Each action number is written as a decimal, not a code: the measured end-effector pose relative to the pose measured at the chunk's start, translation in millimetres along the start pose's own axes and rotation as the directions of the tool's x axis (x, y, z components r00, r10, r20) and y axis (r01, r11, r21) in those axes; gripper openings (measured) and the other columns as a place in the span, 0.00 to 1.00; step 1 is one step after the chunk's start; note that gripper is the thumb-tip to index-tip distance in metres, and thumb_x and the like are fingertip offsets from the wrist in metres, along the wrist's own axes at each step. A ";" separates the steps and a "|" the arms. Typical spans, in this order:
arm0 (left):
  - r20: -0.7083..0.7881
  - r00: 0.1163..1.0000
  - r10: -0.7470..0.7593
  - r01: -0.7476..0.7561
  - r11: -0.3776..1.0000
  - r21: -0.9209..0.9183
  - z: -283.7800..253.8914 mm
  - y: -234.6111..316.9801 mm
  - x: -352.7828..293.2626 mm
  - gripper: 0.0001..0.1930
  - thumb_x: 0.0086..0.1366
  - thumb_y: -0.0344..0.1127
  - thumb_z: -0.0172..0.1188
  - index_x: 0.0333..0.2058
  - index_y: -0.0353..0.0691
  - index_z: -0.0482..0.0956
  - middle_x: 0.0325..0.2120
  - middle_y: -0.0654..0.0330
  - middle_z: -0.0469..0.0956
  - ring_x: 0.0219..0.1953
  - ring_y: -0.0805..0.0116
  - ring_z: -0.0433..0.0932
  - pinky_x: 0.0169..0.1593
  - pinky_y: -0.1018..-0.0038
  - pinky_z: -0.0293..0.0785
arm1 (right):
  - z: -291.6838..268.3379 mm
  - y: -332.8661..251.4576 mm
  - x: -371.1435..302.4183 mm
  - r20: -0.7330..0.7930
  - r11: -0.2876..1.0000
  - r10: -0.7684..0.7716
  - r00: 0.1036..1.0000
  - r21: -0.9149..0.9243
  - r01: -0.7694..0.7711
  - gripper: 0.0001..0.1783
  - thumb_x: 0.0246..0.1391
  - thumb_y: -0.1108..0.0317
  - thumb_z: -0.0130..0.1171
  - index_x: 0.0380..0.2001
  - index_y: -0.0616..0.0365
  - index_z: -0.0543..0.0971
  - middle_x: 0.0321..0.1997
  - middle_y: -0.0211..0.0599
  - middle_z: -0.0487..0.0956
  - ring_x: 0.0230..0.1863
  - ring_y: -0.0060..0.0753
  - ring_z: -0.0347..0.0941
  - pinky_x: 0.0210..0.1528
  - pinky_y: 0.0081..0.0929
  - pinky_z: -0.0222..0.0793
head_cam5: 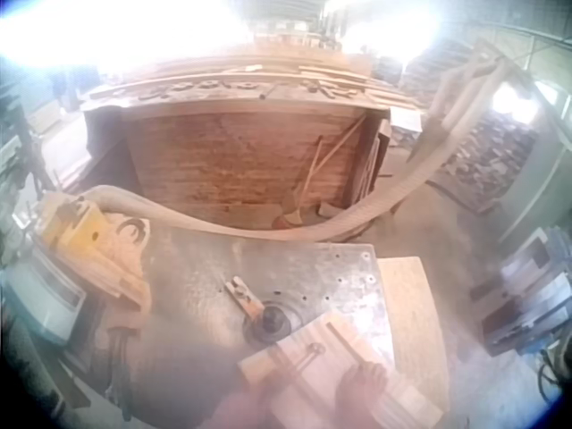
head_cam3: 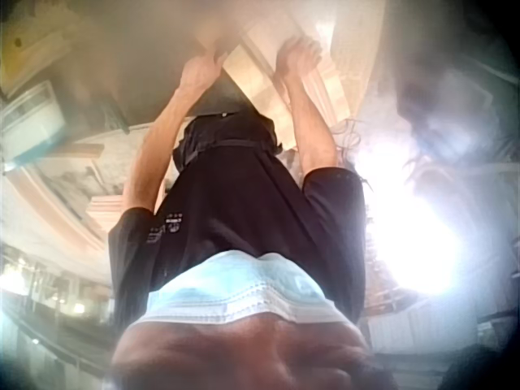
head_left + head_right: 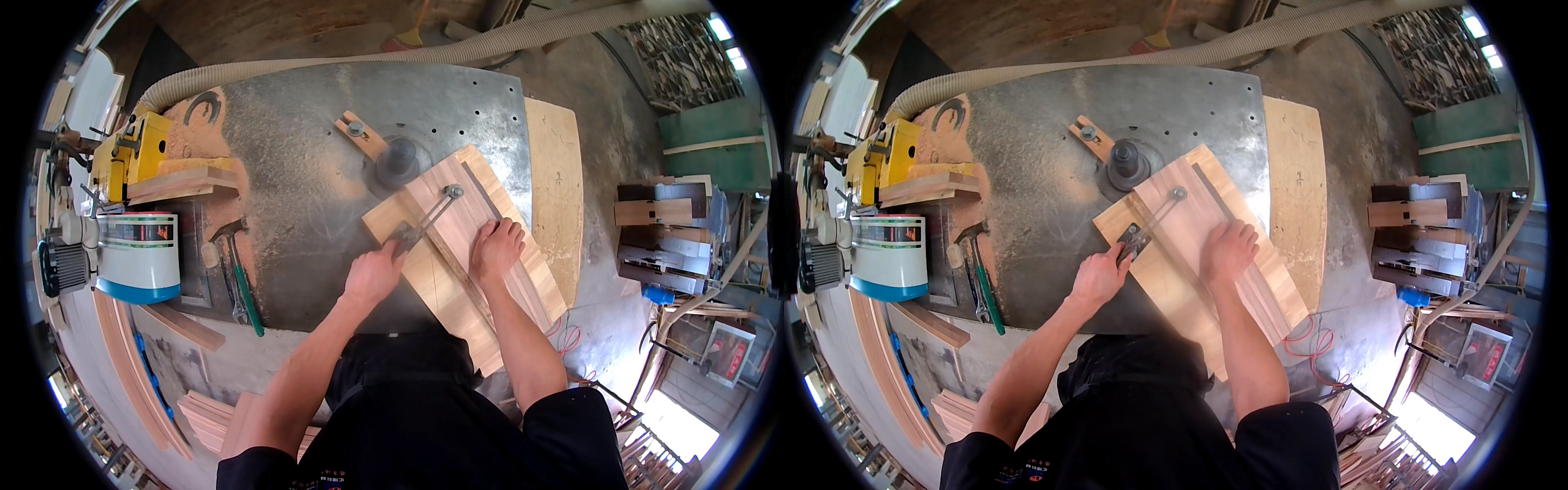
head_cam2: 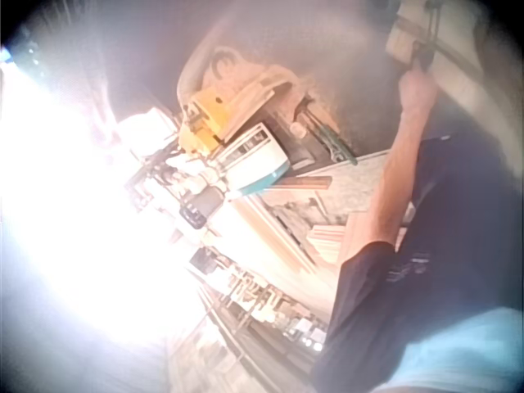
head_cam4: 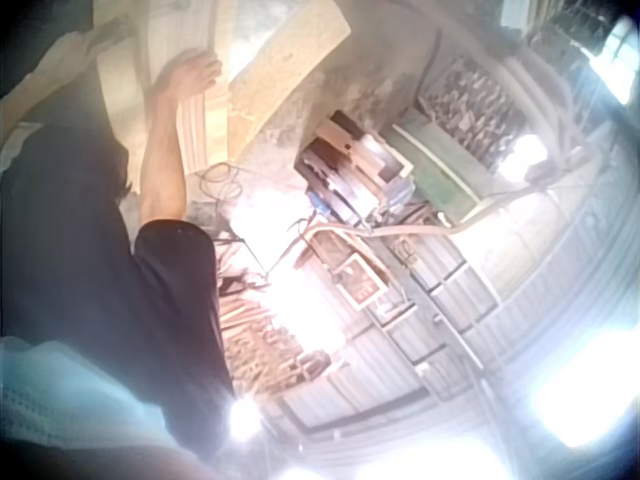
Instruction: The person uses a router table to shape the edge of a wooden plank. They guide the wood along a fence using a jig, then flip the plank to shape the opposite edge. The person repeats this process for multiple planks, stacking the finished pieces.
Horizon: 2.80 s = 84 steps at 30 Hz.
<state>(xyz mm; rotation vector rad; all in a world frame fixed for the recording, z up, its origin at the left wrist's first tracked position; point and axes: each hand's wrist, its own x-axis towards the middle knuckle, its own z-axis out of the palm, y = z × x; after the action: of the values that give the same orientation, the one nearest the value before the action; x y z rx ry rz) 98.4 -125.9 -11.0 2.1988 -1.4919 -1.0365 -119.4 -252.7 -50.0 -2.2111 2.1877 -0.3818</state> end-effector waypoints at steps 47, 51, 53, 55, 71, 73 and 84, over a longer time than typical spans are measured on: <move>-0.147 0.949 -0.279 0.232 0.934 -0.273 149.1 98.1 -124.2 0.20 0.74 0.46 0.55 0.54 0.37 0.71 0.36 0.44 0.82 0.37 0.38 0.82 0.41 0.47 0.79 | -1.4 126.7 0.6 0.016 0.909 -0.408 0.913 0.095 0.405 0.10 0.63 0.62 0.57 0.39 0.58 0.76 0.42 0.45 0.75 0.48 0.51 0.71 0.53 0.48 0.66; -0.141 0.933 -0.332 0.278 0.910 -0.307 167.3 110.1 -169.2 0.24 0.72 0.44 0.57 0.61 0.37 0.69 0.46 0.48 0.77 0.45 0.43 0.80 0.47 0.53 0.77 | -9.5 150.7 -25.6 0.067 0.890 -0.454 0.888 0.088 0.448 0.12 0.64 0.60 0.58 0.45 0.56 0.77 0.44 0.43 0.76 0.49 0.49 0.71 0.53 0.47 0.66; -0.192 0.936 -0.294 0.214 0.911 -0.353 168.8 110.5 -188.7 0.24 0.72 0.42 0.58 0.62 0.38 0.68 0.46 0.49 0.76 0.43 0.46 0.79 0.47 0.56 0.77 | -14.2 156.0 -35.1 0.066 0.876 -0.471 0.880 0.152 0.458 0.13 0.64 0.60 0.58 0.46 0.55 0.77 0.45 0.43 0.76 0.50 0.49 0.71 0.53 0.47 0.66; -0.120 0.936 -0.331 0.227 0.828 -0.513 169.4 113.3 -197.8 0.25 0.74 0.41 0.56 0.65 0.40 0.65 0.35 0.53 0.75 0.35 0.56 0.78 0.45 0.59 0.75 | -17.8 157.7 -39.8 0.072 0.870 -0.487 0.870 0.131 0.476 0.15 0.63 0.59 0.60 0.47 0.56 0.77 0.45 0.42 0.76 0.50 0.49 0.71 0.54 0.47 0.66; 0.509 0.751 -0.421 0.618 0.178 -0.765 131.6 136.0 -222.0 0.26 0.79 0.41 0.51 0.70 0.44 0.55 0.24 0.68 0.63 0.18 0.81 0.59 0.21 0.80 0.58 | -70.7 148.0 28.7 0.744 0.875 -0.443 0.500 0.236 0.424 0.35 0.66 0.35 0.50 0.41 0.62 0.81 0.43 0.59 0.85 0.49 0.58 0.81 0.53 0.51 0.74; 0.479 0.781 -0.400 0.596 0.248 -0.764 130.5 134.4 -224.5 0.26 0.79 0.41 0.51 0.70 0.43 0.55 0.23 0.68 0.63 0.18 0.81 0.60 0.21 0.79 0.59 | -77.6 161.1 39.1 0.679 0.914 -0.391 0.622 0.204 0.351 0.35 0.66 0.35 0.50 0.42 0.61 0.83 0.45 0.56 0.85 0.51 0.58 0.81 0.54 0.51 0.74; 0.470 0.812 -0.346 0.556 0.212 -0.804 118.5 124.8 -228.9 0.27 0.79 0.40 0.51 0.69 0.40 0.54 0.22 0.70 0.62 0.16 0.81 0.58 0.19 0.79 0.58 | -212.5 377.3 151.7 0.363 0.206 0.249 0.898 0.886 -0.416 0.40 0.67 0.42 0.60 0.67 0.65 0.69 0.65 0.41 0.76 0.60 0.40 0.76 0.65 0.42 0.72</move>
<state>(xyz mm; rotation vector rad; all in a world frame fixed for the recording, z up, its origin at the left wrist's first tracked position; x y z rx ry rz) -117.0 44.0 71.4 1.5978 0.0228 -1.7344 -529.0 -376.9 115.2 -0.9736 1.4996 -1.1076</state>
